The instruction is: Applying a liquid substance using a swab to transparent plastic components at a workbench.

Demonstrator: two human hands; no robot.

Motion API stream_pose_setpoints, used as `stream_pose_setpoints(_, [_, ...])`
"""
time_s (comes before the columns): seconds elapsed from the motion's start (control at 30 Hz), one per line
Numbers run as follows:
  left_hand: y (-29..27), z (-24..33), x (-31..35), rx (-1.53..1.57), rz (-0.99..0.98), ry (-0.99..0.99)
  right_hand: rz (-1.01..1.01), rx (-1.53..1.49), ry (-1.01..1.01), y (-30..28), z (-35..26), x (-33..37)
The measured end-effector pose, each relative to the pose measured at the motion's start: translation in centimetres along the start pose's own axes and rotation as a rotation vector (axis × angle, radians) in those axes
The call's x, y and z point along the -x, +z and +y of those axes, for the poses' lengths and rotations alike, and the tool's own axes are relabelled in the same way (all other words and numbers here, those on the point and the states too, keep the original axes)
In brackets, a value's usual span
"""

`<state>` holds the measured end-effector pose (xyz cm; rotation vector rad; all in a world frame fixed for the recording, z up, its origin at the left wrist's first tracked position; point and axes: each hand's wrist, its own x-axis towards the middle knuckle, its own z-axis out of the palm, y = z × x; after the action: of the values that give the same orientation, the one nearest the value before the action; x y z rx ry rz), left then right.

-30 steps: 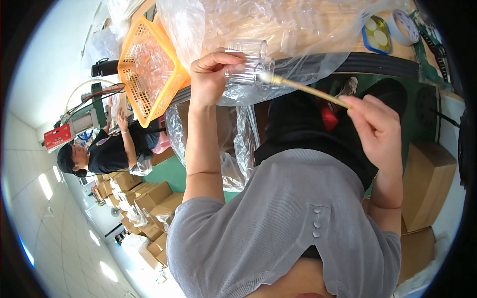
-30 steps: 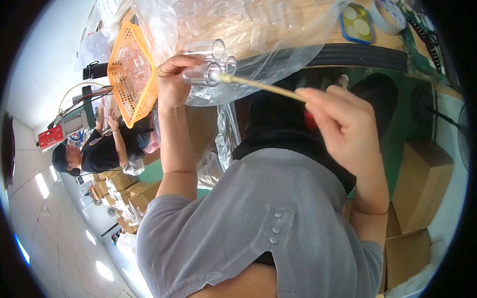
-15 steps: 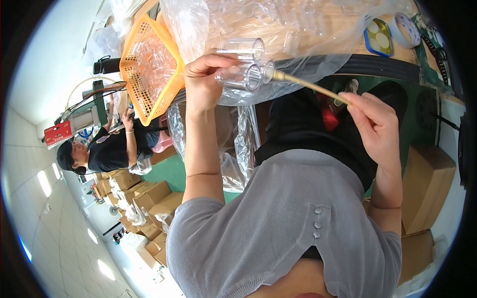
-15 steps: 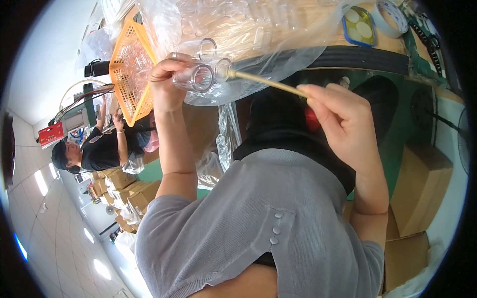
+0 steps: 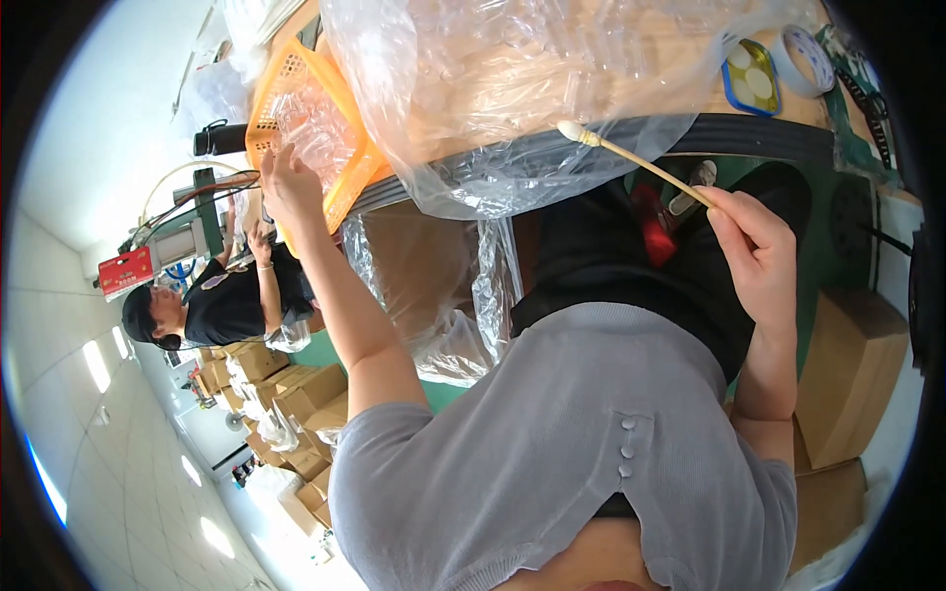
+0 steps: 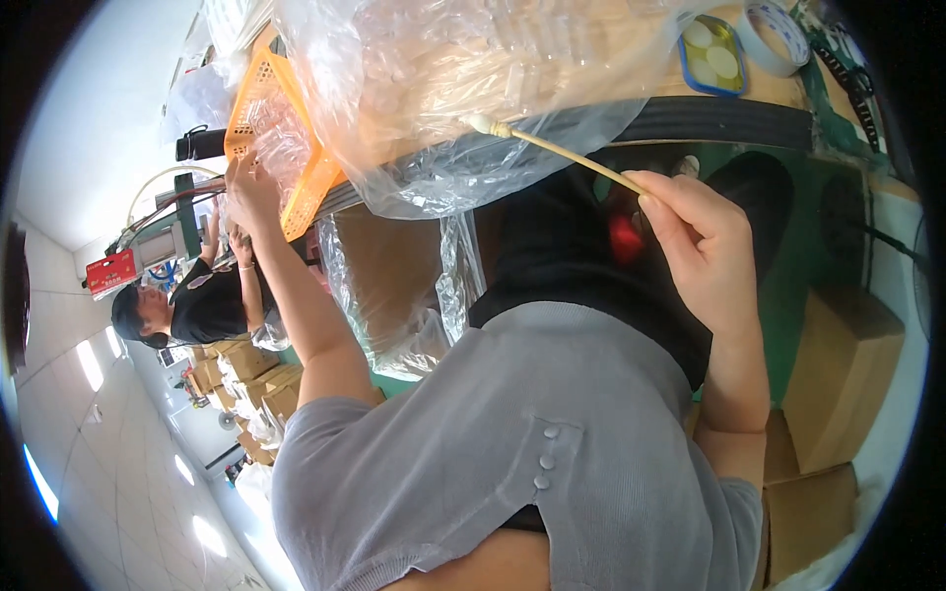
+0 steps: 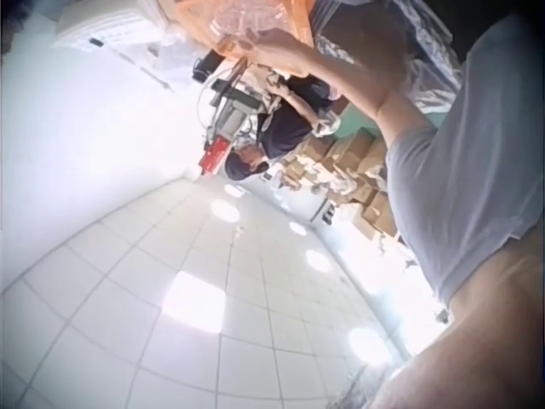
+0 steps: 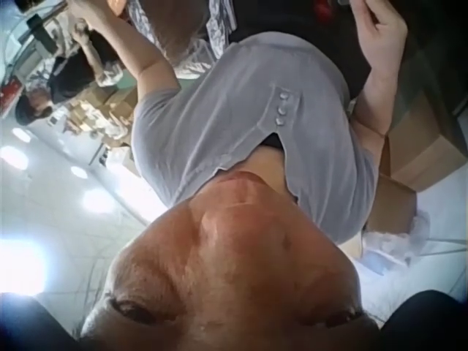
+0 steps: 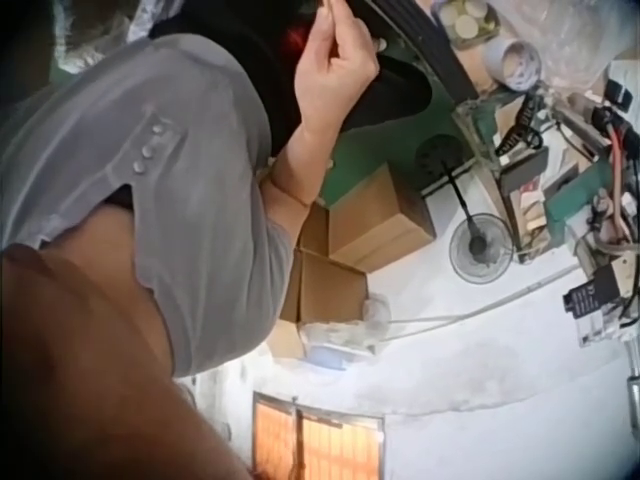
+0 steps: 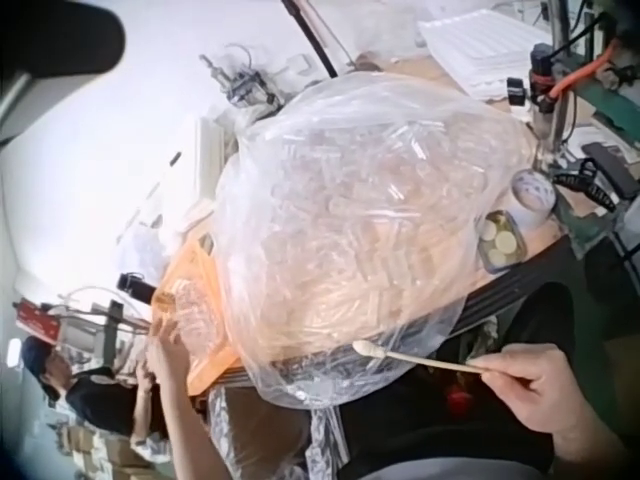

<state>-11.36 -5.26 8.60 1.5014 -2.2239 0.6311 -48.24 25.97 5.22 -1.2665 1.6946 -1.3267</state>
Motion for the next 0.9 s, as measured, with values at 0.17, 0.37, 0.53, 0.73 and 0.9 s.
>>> stream_pose_setpoints(0.17, [1.7,10.3,3.9,0.543,-0.081,-0.080,0.057,-0.040,0.043,-0.1,-0.3,1.0])
stream_pose_setpoints(0.37, [4.1,23.5,6.7,0.782,-0.191,0.411,0.036,-0.023,0.061,-0.6,-0.1,1.8])
stream_pose_setpoints(0.53, [3.8,26.8,6.8,1.745,-0.616,-0.747,0.134,-0.027,0.127,-1.3,0.7,3.1])
stream_pose_setpoints(0.73, [4.3,32.0,6.4,2.159,-0.629,-1.130,0.072,-0.042,0.179,-1.2,0.7,3.4])
stream_pose_setpoints(0.9, [4.4,33.7,4.1,1.943,-0.463,-1.316,0.099,-0.059,0.199,-1.4,0.6,3.4])
